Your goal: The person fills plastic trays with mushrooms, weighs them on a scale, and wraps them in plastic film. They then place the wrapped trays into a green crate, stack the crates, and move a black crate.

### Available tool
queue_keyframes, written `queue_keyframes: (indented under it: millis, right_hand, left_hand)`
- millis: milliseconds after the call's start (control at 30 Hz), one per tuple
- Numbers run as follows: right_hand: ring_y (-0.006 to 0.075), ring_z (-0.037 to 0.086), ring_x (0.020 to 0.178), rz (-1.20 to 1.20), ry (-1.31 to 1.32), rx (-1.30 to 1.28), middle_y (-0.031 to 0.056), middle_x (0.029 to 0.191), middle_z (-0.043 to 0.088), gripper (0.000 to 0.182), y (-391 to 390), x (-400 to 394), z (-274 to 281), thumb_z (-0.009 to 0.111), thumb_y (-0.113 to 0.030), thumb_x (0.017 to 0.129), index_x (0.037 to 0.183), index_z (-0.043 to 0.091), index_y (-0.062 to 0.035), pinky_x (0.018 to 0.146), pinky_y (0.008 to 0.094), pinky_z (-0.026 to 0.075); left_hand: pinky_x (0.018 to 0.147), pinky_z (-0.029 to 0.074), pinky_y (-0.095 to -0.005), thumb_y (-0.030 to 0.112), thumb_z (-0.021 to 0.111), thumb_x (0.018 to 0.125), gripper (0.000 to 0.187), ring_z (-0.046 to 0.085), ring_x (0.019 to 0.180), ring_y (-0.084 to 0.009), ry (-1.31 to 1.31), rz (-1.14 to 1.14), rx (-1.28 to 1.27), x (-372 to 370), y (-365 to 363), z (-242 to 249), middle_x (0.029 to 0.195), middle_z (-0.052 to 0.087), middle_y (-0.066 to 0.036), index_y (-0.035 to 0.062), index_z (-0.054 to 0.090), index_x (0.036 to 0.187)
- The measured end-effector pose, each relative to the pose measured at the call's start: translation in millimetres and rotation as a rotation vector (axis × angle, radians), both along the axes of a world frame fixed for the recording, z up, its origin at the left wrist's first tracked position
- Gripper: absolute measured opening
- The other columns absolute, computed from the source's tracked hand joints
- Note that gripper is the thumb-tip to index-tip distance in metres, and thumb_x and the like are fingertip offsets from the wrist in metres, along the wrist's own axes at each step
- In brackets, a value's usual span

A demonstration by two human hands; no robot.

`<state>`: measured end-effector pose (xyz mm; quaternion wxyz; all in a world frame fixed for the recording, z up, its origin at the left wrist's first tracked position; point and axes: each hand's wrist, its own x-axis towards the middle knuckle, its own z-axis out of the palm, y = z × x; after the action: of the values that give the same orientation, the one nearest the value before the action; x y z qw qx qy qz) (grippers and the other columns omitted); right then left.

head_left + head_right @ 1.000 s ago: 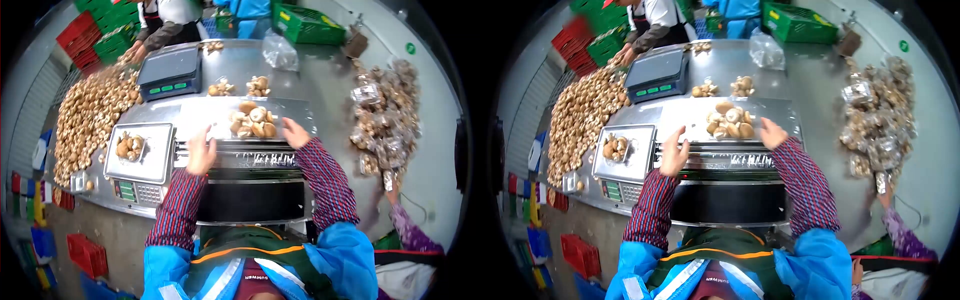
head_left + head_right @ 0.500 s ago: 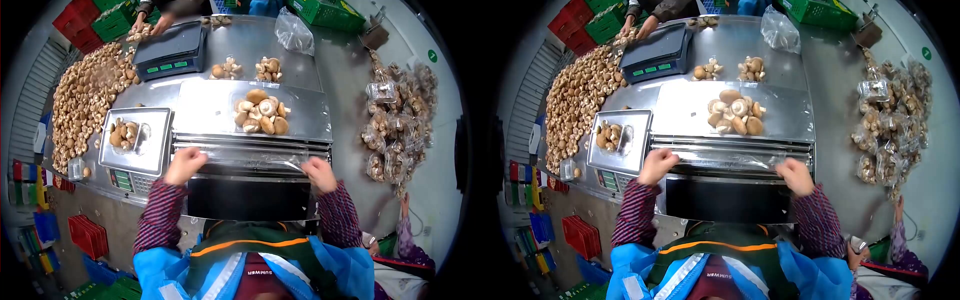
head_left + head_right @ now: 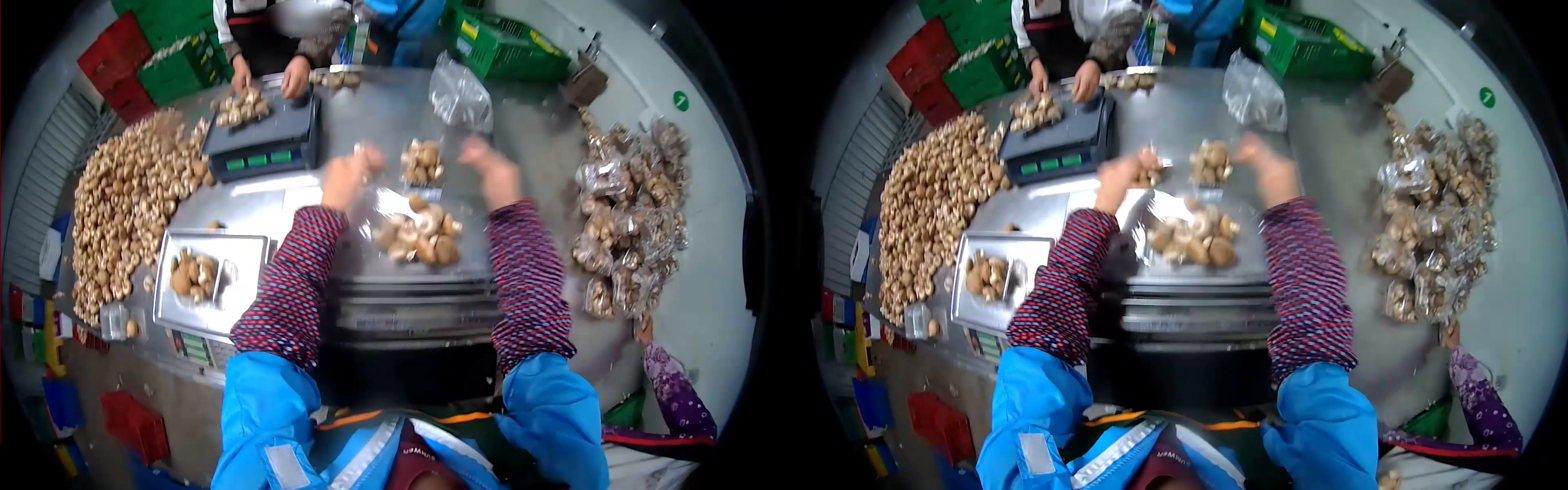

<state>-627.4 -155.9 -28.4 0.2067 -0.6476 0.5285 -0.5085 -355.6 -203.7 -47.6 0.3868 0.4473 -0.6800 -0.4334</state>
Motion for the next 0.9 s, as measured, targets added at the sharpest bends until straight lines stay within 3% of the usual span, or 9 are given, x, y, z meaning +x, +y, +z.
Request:
queue_keyframes:
  millis: [67, 100, 133, 267, 300, 433, 633, 767, 900]
  right_hand:
    - [0.0296, 0.057, 0.094, 0.301, 0.881, 0.280, 0.0112, 0.106, 0.059, 0.027, -30, 14, -66, 0.049, -0.033, 0.084, 0.097, 0.061, -0.0126, 0.087, 0.0347, 0.044]
    - [0.0269, 0.058, 0.090, 0.323, 0.734, -0.074, 0.0103, 0.099, 0.062, 0.029, -32, 6, -105, 0.047, -0.034, 0.086, 0.099, 0.061, -0.0125, 0.083, 0.0331, 0.045]
    - [0.0205, 0.059, 0.086, 0.299, 0.163, 0.630, 0.0088, 0.093, 0.063, 0.028, -8, 19, -53, 0.046, -0.031, 0.088, 0.098, 0.062, -0.0102, 0.080, 0.0296, 0.044]
    - [0.0201, 0.057, 0.098, 0.415, -0.646, 1.136, 0.0097, 0.109, 0.056, 0.042, 47, -6, -51, 0.042, -0.034, 0.091, 0.126, 0.043, -0.0090, 0.068, 0.0321, 0.052]
    - [0.0246, 0.055, 0.101, 0.395, -0.492, 1.102, 0.0142, 0.122, 0.047, 0.050, 63, -1, -40, 0.040, -0.041, 0.091, 0.132, 0.031, -0.0136, 0.065, 0.0378, 0.055]
    - [0.0215, 0.060, 0.078, 0.450, -0.555, 1.044, 0.0166, 0.124, 0.042, 0.049, 112, 14, -5, 0.034, -0.044, 0.092, 0.129, 0.035, -0.0121, 0.039, 0.0231, 0.051]
    - [0.0199, 0.055, 0.096, 0.450, -0.502, 1.197, 0.0137, 0.124, 0.042, 0.043, 254, 42, 4, 0.036, -0.022, 0.093, 0.133, 0.029, -0.0090, 0.057, 0.0268, 0.056]
    - [0.0194, 0.056, 0.094, 0.189, -0.607, 1.251, 0.0125, 0.117, 0.046, 0.044, 283, 41, -56, 0.035, -0.027, 0.094, 0.133, 0.030, -0.0067, 0.060, 0.0283, 0.055]
    - [0.0079, 0.052, 0.056, -0.183, -0.569, 1.011, 0.0023, 0.067, 0.052, 0.030, 350, 51, -108, 0.039, -0.029, 0.094, 0.096, 0.052, -0.0022, 0.044, 0.0192, 0.040]
  left_hand:
    - [0.084, 0.042, -0.0309, 0.030, 0.032, 0.089, 0.040, 0.058, 0.092, -0.0233, -0.504, -0.173, -0.364, -11, -11, -69, 0.089, 0.062, -0.012, 0.0008, 0.060, 0.089]
    - [0.084, 0.041, -0.0308, 0.033, 0.030, 0.090, 0.044, 0.058, 0.092, -0.0228, -0.243, -0.153, -0.130, -10, 1, -63, 0.090, 0.062, -0.013, -0.0002, 0.060, 0.091]
    - [0.083, 0.041, -0.0296, 0.035, 0.034, 0.090, 0.043, 0.057, 0.092, -0.0206, -0.286, -0.212, 0.007, -5, 17, -40, 0.092, 0.063, -0.011, 0.0003, 0.060, 0.091]
    - [0.062, 0.053, -0.0258, 0.040, 0.034, 0.092, 0.047, 0.050, 0.106, -0.0209, 0.000, -0.438, 0.659, 28, 58, -7, 0.110, 0.053, -0.014, 0.0060, 0.040, 0.125]
    - [0.050, 0.054, -0.0247, 0.043, 0.026, 0.093, 0.052, 0.058, 0.089, -0.0202, 0.035, -0.508, 0.655, 30, 69, 3, 0.114, 0.049, -0.018, 0.0077, 0.027, 0.131]
    - [0.043, 0.049, -0.0207, 0.043, 0.027, 0.093, 0.055, 0.055, 0.051, -0.0117, 0.129, -0.534, 0.609, 41, 111, 18, 0.110, 0.049, -0.016, 0.0005, 0.030, 0.129]
    - [0.071, 0.054, -0.0282, 0.034, 0.038, 0.093, 0.057, 0.052, 0.102, -0.0184, 0.183, -0.682, 0.922, 90, 242, 3, 0.127, 0.039, -0.015, 0.0061, 0.016, 0.137]
    - [0.064, 0.050, -0.0219, 0.020, 0.049, 0.090, 0.026, 0.062, 0.073, -0.0128, 0.220, -0.289, 1.041, 119, 269, -82, 0.083, 0.065, -0.010, -0.0031, 0.058, 0.097]
    - [0.053, 0.045, -0.0195, 0.019, 0.047, 0.091, 0.023, 0.057, 0.062, -0.0105, 0.385, 0.138, 0.735, 92, 296, -87, 0.080, 0.061, -0.007, -0.0003, 0.057, 0.085]
